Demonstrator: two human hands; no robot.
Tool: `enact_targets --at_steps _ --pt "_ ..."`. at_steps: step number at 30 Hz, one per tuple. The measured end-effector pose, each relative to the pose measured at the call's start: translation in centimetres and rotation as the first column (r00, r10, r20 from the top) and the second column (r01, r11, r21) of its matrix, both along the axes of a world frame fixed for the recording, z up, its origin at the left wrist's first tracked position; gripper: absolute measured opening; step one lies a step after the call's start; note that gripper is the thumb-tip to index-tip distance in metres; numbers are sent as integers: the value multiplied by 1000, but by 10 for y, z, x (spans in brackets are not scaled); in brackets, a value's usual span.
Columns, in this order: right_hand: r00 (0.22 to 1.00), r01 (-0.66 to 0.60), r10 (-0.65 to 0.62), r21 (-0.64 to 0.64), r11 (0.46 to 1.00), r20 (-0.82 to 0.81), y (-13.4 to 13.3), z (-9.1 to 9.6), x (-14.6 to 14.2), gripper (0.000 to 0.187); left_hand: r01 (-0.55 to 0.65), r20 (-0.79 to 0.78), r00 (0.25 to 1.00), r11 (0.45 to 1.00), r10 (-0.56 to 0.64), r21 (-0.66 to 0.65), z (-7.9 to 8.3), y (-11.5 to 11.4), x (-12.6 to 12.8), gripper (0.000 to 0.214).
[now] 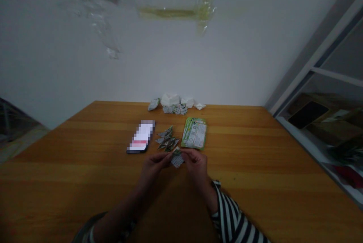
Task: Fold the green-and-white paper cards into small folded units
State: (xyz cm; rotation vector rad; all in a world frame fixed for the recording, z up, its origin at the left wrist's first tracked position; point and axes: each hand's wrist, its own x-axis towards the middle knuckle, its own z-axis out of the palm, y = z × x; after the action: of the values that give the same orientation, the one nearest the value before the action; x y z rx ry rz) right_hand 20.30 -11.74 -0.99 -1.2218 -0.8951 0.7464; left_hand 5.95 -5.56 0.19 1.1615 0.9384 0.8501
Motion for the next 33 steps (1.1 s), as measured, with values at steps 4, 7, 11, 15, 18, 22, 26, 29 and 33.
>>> enact_targets --at_steps 4,7,11,15,18,22,26,29,33 --pt "994 -32 31 -10 999 -104 -1 6 -4 33 -14 74 997 1000 14 -8 2 -2 1 46" --pt "992 -55 52 -26 998 -111 -2 7 -4 36 2 99 995 1000 -2 3 1 0 0 56" --pt "990 -36 30 -42 998 -141 -3 6 -4 34 98 34 995 995 -98 18 -4 4 0 40" --pt "986 -56 45 -62 997 -159 0 2 -5 33 152 -12 988 988 -152 -3 -11 7 0 32" --pt "996 -37 32 -70 997 -79 3 -2 -3 29 141 -11 990 990 -141 27 -11 6 0 32" --pt "994 -105 106 -83 991 3 5 -5 0 26 140 -14 990 985 -139 97 -6 4 -2 30" --pt "983 -183 183 -83 980 -1 4 -4 -3 33 121 9 992 988 -122 99 -6 3 0 29" --pt "982 -189 187 -70 980 -37 3 -2 -5 32 110 84 990 993 -113 45 -7 0 2 27" --pt "976 -214 216 -52 975 17 2 -2 -4 33 105 148 984 994 -100 -26 -8 -1 2 28"
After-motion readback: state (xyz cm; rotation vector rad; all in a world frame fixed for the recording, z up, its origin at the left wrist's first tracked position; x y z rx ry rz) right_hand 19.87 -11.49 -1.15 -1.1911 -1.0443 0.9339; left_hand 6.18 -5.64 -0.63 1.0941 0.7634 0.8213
